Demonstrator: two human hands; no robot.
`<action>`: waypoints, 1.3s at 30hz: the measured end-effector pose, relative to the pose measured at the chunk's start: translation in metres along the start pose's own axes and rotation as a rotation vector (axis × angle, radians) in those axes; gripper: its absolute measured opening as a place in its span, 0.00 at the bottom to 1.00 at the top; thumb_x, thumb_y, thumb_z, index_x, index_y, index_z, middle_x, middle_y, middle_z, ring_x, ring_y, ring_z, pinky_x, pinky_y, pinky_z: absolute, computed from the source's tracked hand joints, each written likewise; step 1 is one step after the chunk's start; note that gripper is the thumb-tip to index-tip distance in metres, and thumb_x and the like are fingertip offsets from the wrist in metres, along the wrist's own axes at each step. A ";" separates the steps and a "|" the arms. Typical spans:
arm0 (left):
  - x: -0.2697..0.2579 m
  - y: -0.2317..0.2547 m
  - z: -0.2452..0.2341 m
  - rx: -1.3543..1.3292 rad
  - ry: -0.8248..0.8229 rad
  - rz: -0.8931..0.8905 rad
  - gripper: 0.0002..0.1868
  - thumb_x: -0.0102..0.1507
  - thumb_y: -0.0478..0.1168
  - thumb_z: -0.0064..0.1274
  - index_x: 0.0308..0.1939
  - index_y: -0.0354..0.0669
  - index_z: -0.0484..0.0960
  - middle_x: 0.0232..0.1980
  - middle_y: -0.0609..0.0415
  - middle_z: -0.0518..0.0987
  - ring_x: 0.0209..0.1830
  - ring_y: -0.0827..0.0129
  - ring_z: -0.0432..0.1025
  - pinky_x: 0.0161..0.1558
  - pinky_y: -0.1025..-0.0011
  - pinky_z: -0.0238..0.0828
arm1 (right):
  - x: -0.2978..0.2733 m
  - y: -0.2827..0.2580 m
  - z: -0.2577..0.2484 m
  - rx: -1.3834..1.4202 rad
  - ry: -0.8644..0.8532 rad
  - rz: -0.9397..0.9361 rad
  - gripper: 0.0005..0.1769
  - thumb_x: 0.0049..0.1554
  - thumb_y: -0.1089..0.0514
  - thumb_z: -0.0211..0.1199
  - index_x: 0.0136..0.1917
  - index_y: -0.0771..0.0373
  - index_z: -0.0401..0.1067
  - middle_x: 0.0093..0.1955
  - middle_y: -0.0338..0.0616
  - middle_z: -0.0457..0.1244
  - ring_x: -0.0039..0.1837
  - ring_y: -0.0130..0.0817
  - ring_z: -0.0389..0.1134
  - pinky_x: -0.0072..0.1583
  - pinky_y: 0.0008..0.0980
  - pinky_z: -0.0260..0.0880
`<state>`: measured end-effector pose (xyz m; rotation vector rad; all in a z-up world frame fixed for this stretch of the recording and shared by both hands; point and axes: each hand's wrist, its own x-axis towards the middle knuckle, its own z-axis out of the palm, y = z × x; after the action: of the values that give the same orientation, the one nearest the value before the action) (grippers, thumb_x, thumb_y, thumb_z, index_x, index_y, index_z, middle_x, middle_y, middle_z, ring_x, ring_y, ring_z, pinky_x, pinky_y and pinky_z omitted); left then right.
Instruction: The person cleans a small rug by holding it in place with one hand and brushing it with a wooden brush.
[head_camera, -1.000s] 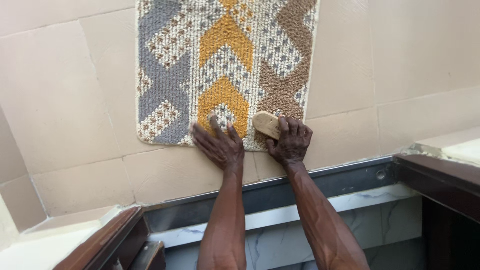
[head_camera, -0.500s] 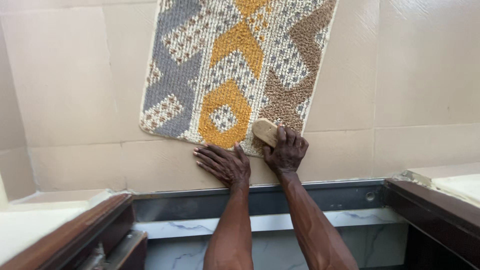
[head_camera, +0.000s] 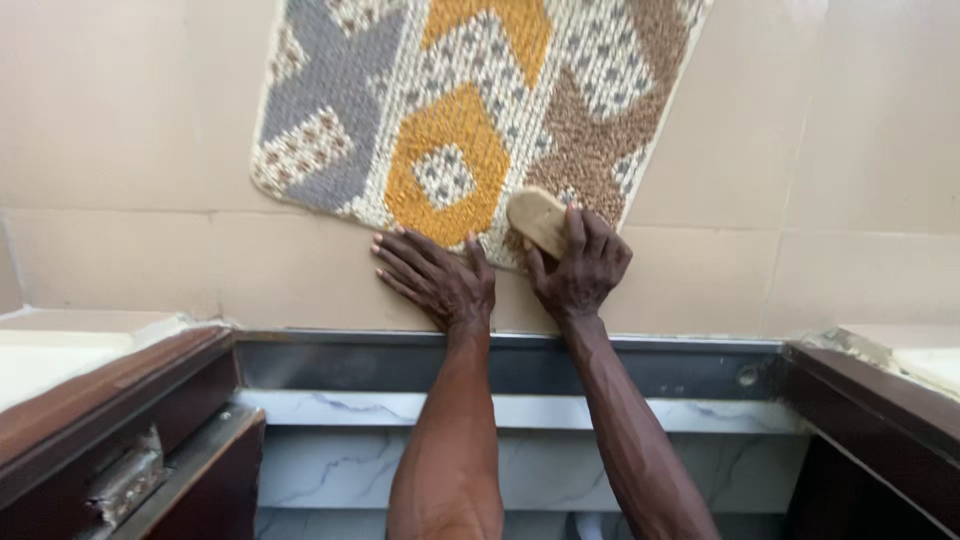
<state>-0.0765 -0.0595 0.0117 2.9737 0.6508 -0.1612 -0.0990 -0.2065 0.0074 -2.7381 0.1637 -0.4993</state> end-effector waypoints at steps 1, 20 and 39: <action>0.000 0.001 0.001 0.005 -0.010 -0.004 0.52 0.69 0.66 0.33 0.79 0.26 0.39 0.82 0.26 0.36 0.84 0.37 0.31 0.79 0.42 0.25 | 0.000 0.003 0.002 -0.011 0.003 -0.003 0.44 0.51 0.42 0.73 0.73 0.60 0.61 0.65 0.51 0.60 0.66 0.48 0.60 0.65 0.51 0.57; 0.001 0.001 0.006 0.063 -0.005 -0.008 0.44 0.73 0.62 0.25 0.81 0.30 0.40 0.83 0.27 0.37 0.85 0.37 0.34 0.80 0.40 0.28 | 0.004 -0.012 -0.019 0.198 -0.412 -0.122 0.38 0.49 0.51 0.73 0.69 0.63 0.67 0.60 0.48 0.62 0.60 0.43 0.59 0.61 0.45 0.59; 0.000 0.000 0.001 0.074 -0.025 0.011 0.48 0.72 0.68 0.28 0.81 0.32 0.39 0.83 0.29 0.37 0.85 0.37 0.33 0.80 0.39 0.28 | -0.016 -0.001 -0.034 0.273 -0.374 -0.027 0.35 0.54 0.47 0.73 0.69 0.64 0.68 0.61 0.49 0.62 0.62 0.44 0.60 0.63 0.49 0.61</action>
<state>-0.0765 -0.0595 0.0103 3.0400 0.6391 -0.2263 -0.1259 -0.2137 0.0330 -2.5103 -0.0344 -0.0072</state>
